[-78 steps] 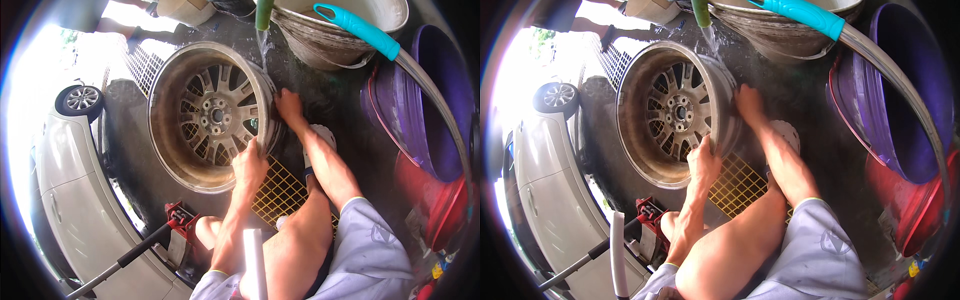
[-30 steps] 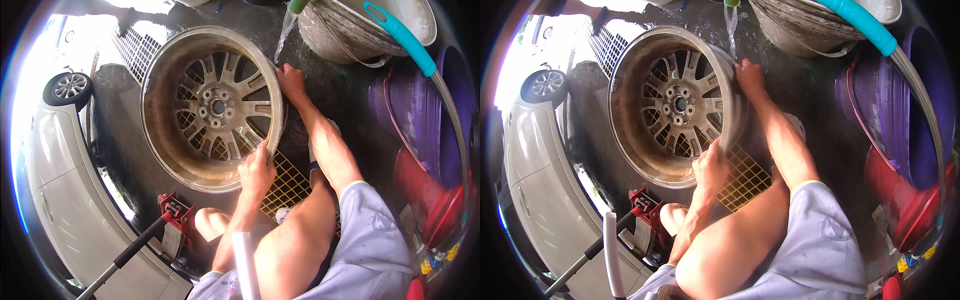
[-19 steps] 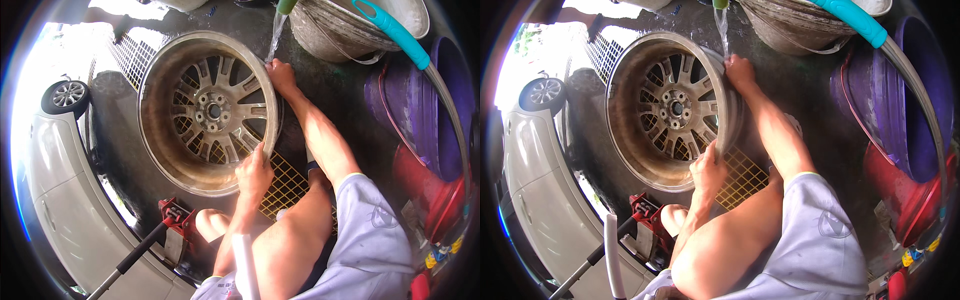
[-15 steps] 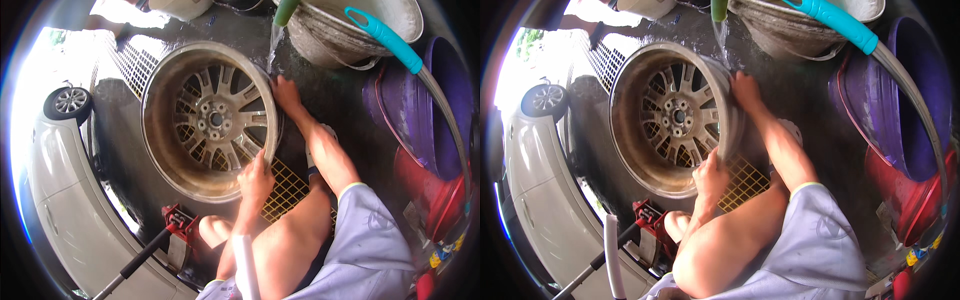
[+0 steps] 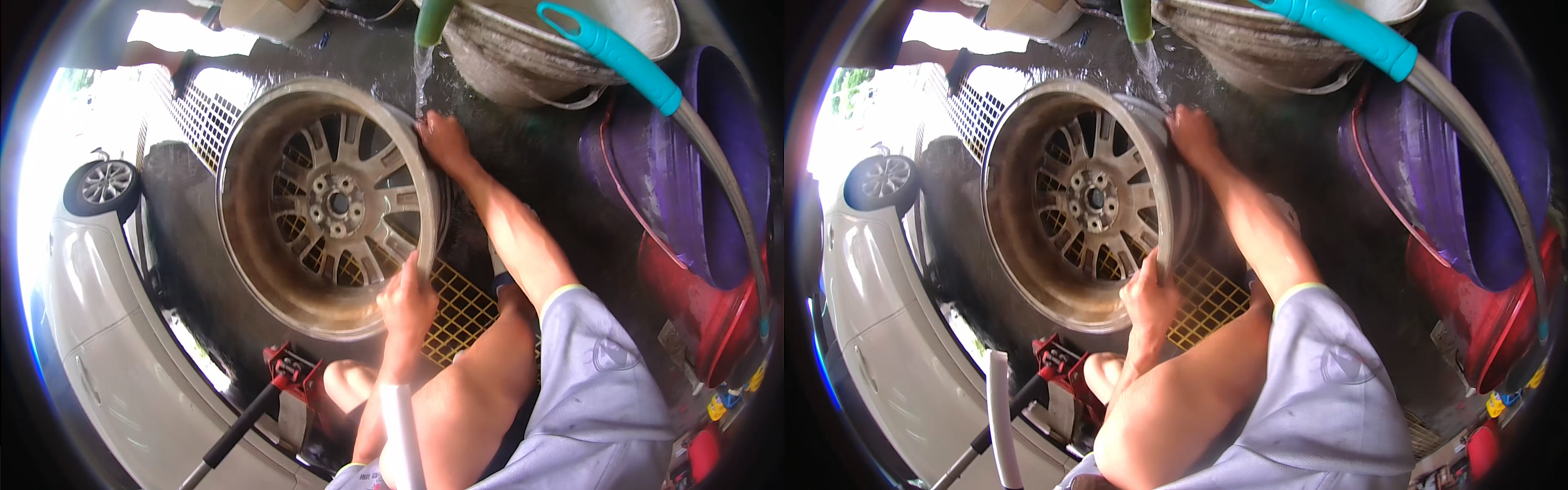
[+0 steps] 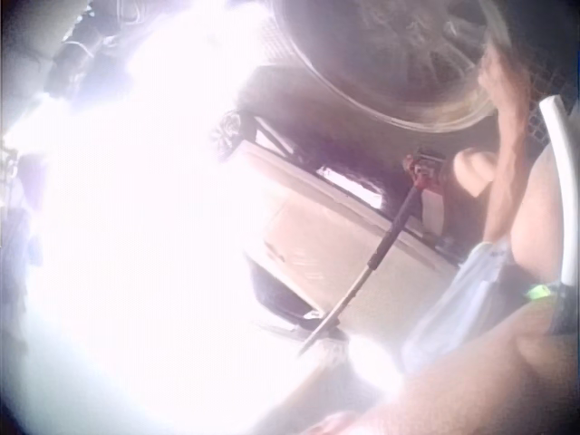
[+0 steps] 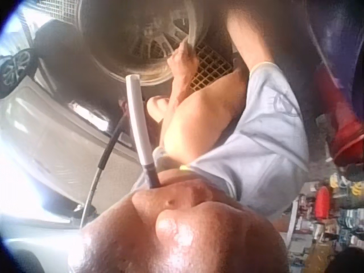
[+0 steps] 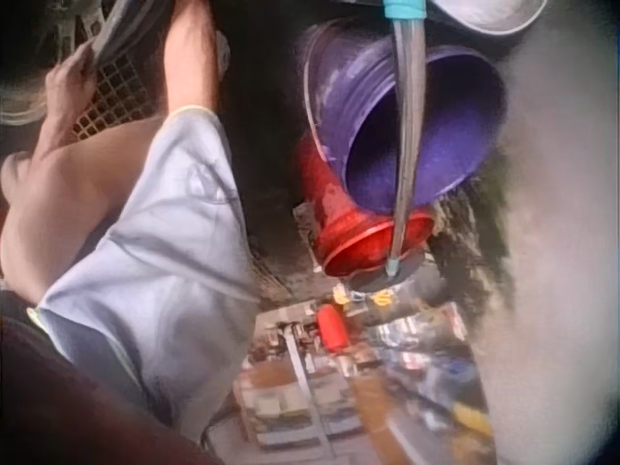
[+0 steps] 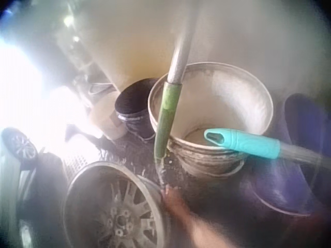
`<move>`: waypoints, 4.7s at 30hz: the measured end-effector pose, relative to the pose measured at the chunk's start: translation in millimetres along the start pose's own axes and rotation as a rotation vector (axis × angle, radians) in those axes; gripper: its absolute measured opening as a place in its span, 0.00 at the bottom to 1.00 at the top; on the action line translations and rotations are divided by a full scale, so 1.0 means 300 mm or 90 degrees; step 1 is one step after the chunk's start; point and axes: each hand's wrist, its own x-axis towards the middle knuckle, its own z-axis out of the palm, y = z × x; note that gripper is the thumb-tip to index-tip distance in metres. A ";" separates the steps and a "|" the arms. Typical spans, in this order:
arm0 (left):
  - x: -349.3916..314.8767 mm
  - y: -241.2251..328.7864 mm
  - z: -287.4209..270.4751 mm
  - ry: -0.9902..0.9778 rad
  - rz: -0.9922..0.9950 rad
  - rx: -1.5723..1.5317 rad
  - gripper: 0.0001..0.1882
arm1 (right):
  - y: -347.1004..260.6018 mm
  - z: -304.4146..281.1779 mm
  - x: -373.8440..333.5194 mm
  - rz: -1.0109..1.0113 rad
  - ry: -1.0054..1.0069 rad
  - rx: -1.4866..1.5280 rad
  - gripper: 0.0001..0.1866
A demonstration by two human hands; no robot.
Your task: The person scrubs a car wheel rim with a small abrasive pad while rinsing it with a hose. They rotate the rim to clean different sections and occasionally pause to fold the pad.
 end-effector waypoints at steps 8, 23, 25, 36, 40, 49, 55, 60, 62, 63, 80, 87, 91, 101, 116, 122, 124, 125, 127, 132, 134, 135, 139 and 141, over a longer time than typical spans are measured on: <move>-0.005 -0.038 -0.020 0.011 -0.020 0.014 0.24 | -0.083 0.028 -0.044 0.014 -0.102 -0.075 0.17; 0.005 0.005 -0.011 -0.029 0.030 0.017 0.27 | 0.031 0.086 0.133 -0.073 -0.039 -0.033 0.21; 0.003 -0.014 -0.030 -0.012 0.019 0.022 0.25 | -0.007 0.083 0.068 -0.062 -0.076 -0.050 0.22; 0.000 -0.017 -0.018 0.002 -0.004 0.012 0.20 | -0.025 0.043 -0.006 -0.010 -0.063 -0.050 0.18; -0.017 -0.039 -0.025 0.014 -0.011 0.036 0.20 | -0.054 0.011 -0.091 0.021 -0.083 -0.046 0.18; -0.004 -0.047 -0.022 0.008 -0.013 0.050 0.22 | -0.066 0.027 -0.093 0.053 -0.121 -0.042 0.22; -0.010 0.005 -0.038 -0.019 -0.022 0.013 0.22 | -0.071 -0.007 0.043 0.000 -0.081 -0.038 0.20; -0.002 -0.023 -0.025 0.008 -0.007 0.038 0.22 | -0.072 -0.011 -0.100 0.098 -0.140 -0.081 0.20; -0.015 -0.034 -0.035 0.007 -0.029 0.024 0.20 | -0.085 0.008 -0.108 0.078 -0.143 -0.042 0.19; 0.000 -0.023 -0.014 0.016 -0.013 0.012 0.20 | -0.070 -0.004 -0.032 0.041 -0.105 -0.020 0.19; 0.001 -0.034 -0.105 -0.080 0.145 0.085 0.26 | 0.011 0.030 0.021 -0.002 0.006 0.020 0.21; -0.220 -0.368 -0.204 -0.099 0.136 0.159 0.23 | -0.005 0.013 -0.168 0.056 -0.060 -0.001 0.22; -0.203 -0.346 -0.198 -0.064 0.149 0.152 0.20 | 0.020 -0.046 -0.365 0.095 -0.086 0.006 0.20; -0.176 -0.252 -0.199 0.024 0.175 0.137 0.15 | 0.041 -0.033 -0.203 -0.019 -0.044 -0.047 0.15; 0.088 0.149 -0.077 0.189 0.024 0.086 0.16 | 0.079 -0.139 -0.045 0.043 0.072 0.088 0.19; 0.011 0.083 -0.014 0.183 0.003 0.106 0.17 | 0.030 -0.149 -0.141 0.146 -0.007 0.041 0.20; -0.002 0.079 -0.020 0.190 0.006 0.100 0.17 | 0.046 -0.141 -0.189 0.163 -0.018 0.060 0.20; -0.023 0.076 -0.017 0.186 0.008 0.101 0.17 | 0.058 -0.141 -0.211 0.177 -0.019 0.074 0.19; -0.035 0.061 -0.025 0.202 0.027 0.103 0.16 | 0.036 -0.154 -0.205 0.168 0.006 0.105 0.18; -0.029 0.047 -0.003 0.227 0.054 0.125 0.15 | 0.009 -0.223 -0.216 0.209 0.077 0.164 0.17; -0.050 0.057 -0.020 0.181 0.023 0.105 0.17 | -0.032 -0.281 -0.240 0.241 0.062 0.247 0.17; -0.034 0.058 -0.020 0.170 0.014 0.087 0.17 | -0.067 -0.320 -0.222 0.246 0.064 0.287 0.17; -0.045 0.007 -0.060 0.111 0.033 0.047 0.18 | -0.192 -0.341 -0.255 0.087 0.076 0.342 0.18; 0.084 -0.054 -0.264 -0.017 0.216 0.022 0.21 | -0.228 -0.387 -0.238 0.163 0.070 0.362 0.23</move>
